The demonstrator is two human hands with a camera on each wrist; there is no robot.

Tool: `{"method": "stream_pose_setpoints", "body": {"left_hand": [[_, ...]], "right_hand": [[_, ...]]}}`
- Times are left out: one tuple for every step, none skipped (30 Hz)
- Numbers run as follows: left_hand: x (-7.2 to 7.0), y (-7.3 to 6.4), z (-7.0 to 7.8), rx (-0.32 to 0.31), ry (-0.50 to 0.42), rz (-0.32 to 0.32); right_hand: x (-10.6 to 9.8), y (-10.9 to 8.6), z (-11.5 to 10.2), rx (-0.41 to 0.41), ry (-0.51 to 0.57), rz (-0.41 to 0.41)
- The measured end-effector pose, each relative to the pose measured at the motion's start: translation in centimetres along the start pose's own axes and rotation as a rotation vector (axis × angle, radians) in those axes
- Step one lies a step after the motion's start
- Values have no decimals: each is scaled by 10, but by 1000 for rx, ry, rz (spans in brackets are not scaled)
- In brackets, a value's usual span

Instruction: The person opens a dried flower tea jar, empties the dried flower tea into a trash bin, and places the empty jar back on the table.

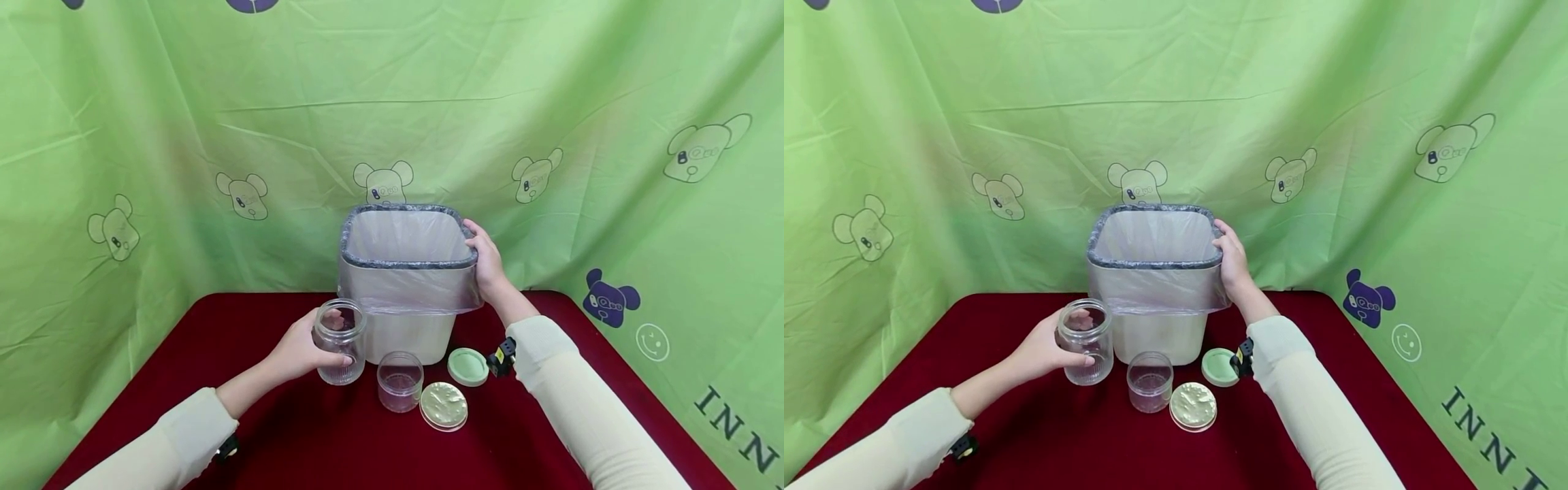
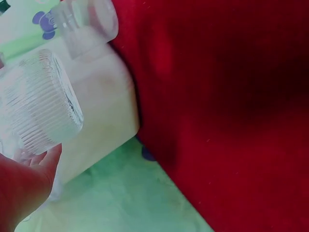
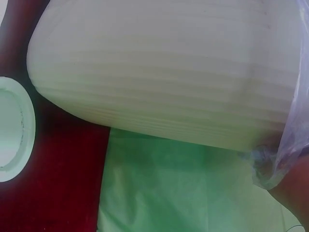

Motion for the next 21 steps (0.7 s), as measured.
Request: {"method": "stream_pose_setpoints", "body": {"left_hand": [[2, -1, -1, -7, -5, -5], [4, -2, -3, -12, -6, -7], [6, -3, -4, -18, -7, -9], [8, -4, -6, -23, -4, -9], [10, -5, -7, -30, -7, -10], [12, -6, -9, -41, -5, -12], [14, -7, -10, -49, -8, -12], [16, -8, -11, -54, -8, -13], [18, -9, -12, -63, -10, -14], [20, -10, -14, -69, -15, -17], [23, -11, -15, -74, -27, -22], [25, -12, -16, -78, -34, -25], [27, -12, -17, -78, -44, -29], [29, -13, -17, -82, -50, -35], [31, -14, -18, -87, -61, -40], [33, -15, -19, -89, -66, -43], [34, -16, -20, -92, -72, -46], [35, -16, -20, -93, -73, -47], [37, -16, -21, -97, -75, -50], [38, -17, -22, -100, -76, -50], [39, -17, -22, -102, -76, -50]], "right_hand": [[0, 0, 0, 0, 2, 0], [0, 0, 0, 2, 7, -2], [0, 0, 0, 3, 13, -2], [0, 0, 0, 3, 18, -3], [0, 0, 0, 4, 23, -3], [0, 1, 0, 3, 23, -4], [0, 1, 0, 3, 25, -4], [0, 1, 0, 2, 23, -6], [0, 1, 0, 0, 18, -7], [0, 0, 0, -2, 17, -7], [0, 0, 1, -3, 15, -8], [0, 0, 0, -6, 11, -9], [0, 0, 0, -6, 9, -8], [0, 0, 0, -6, 8, -8], [0, -1, 0, -6, 7, -7], [0, -1, 0, -6, 9, -6], [1, -1, 0, -7, 7, -7], [1, -1, 0, -7, 10, -7], [1, -1, 0, -7, 12, -9], [1, -1, 0, -7, 16, -10], [1, -1, 0, -7, 19, -11]]}}
Point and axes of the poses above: each hand's wrist, its own y-axis towards the middle knuckle, its own x-axis out of the palm, z = x × y, the point moved 4 cm from there along y, towards the middle knuckle, and after that the axes turned 5 degrees about y, right-handed, at the moved point
